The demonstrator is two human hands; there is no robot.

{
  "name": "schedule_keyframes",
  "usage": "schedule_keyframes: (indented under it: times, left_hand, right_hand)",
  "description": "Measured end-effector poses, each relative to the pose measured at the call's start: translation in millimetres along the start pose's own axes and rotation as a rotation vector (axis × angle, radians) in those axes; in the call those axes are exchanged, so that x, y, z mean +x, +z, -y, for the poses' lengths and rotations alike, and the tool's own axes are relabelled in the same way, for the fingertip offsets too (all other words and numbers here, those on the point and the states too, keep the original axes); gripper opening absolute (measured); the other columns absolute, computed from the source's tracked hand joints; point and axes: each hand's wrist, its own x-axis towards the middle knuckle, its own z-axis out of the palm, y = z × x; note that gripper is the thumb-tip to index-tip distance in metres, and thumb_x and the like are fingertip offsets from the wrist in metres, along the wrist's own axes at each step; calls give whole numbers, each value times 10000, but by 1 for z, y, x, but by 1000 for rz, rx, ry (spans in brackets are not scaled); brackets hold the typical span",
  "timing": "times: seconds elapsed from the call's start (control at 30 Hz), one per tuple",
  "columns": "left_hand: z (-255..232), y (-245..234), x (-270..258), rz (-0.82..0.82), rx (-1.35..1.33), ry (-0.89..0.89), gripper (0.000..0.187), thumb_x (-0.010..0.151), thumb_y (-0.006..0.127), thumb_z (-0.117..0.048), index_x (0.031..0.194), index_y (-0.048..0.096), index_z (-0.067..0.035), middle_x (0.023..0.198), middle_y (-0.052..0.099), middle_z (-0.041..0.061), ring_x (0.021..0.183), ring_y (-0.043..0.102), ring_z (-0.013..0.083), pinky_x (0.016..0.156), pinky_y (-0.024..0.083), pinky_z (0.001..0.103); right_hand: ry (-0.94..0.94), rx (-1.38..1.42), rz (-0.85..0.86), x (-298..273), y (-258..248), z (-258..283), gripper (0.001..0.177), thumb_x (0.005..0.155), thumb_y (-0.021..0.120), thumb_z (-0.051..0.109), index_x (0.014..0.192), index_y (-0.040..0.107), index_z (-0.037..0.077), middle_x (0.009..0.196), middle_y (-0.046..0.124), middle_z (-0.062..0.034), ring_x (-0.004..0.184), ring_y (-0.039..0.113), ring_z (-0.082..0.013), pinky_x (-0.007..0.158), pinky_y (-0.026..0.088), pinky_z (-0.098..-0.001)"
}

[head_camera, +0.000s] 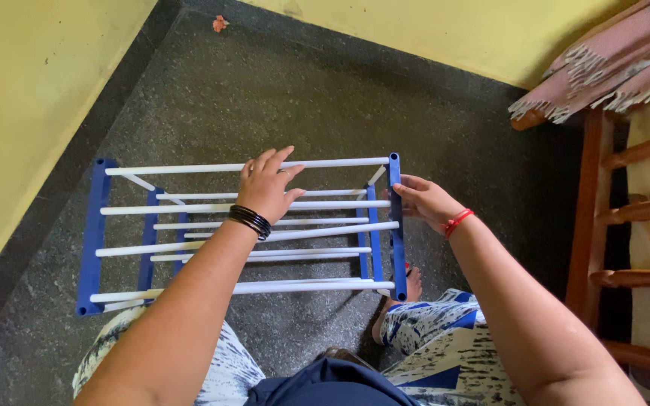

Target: The person assembles a plastic drying rack by inserting white horizontal bars into the blue vertical side frames. They repeatedly pick up bars, align them with the frame slots, and push them into place until the rack is fully constructed.

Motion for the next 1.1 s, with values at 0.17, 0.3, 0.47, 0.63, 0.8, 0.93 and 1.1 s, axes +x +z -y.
schedule_keyframes:
  times: [0.17, 0.3, 0.47, 0.63, 0.8, 0.93, 1.1]
  left_hand:
    - [-8, 5, -6, -81, 57, 111, 363, 793, 778, -344, 1146, 766, -264, 1443, 564, 56, 1352, 469, 313, 1101, 360, 548]
    - [-35, 18, -29, 166, -244, 213, 277, 941, 705, -386, 1173, 734, -235, 1128, 727, 32, 1079, 673, 245, 952, 547, 424]
    - [-40, 30, -48, 341, -251, 191, 329, 988, 605, -320, 1293, 714, -262, 948, 724, 85, 886, 674, 299, 767, 541, 463]
    - [-34, 33, -57, 351, -282, 194, 323, 969, 613, -352, 1255, 726, -254, 1005, 751, 63, 939, 692, 284, 821, 548, 445]
    - [-35, 34, -58, 422, -268, 154, 322, 984, 593, -340, 1268, 715, -247, 1064, 760, 49, 975, 696, 277, 852, 541, 441]
    - [-34, 37, -61, 398, -274, 176, 315, 993, 589, -338, 1261, 712, -227, 1074, 761, 40, 992, 697, 276, 867, 542, 438]
    - [-34, 32, -67, 418, -198, 140, 337, 1022, 560, -320, 1339, 660, -264, 1049, 700, 78, 999, 672, 286, 868, 536, 439]
  right_hand:
    - [112, -97, 5, -7, 2, 3, 667, 967, 585, 361, 1519, 415, 27, 1311, 679, -199, 1155, 687, -276, 1031, 544, -453]
    - [195, -134, 98, -19, -7, -3, 772, 942, 619, 382, 1551, 352, -10, 1318, 648, -218, 1168, 690, -295, 1040, 545, -461]
    - [240, 145, 232, -29, -11, -32, 609, 940, 654, 267, 1415, 476, -70, 1301, 674, -233, 1200, 677, -300, 1070, 527, -468]
    - [255, 329, 241, -42, 0, -59, 401, 960, 632, 247, 1239, 636, -40, 1191, 695, -169, 1119, 674, -276, 1041, 528, -462]
    - [281, 416, 220, -43, 8, -71, 374, 980, 611, 304, 1187, 650, -4, 1066, 682, -99, 1013, 665, -233, 951, 542, -454]
    - [219, 423, 307, -38, 5, -78, 375, 985, 611, 325, 1178, 644, 5, 1056, 683, -86, 995, 665, -224, 942, 544, -443]
    - [131, 500, 385, -48, 16, -82, 425, 1019, 603, 374, 1224, 625, 1, 1110, 696, -99, 1036, 670, -240, 945, 519, -439]
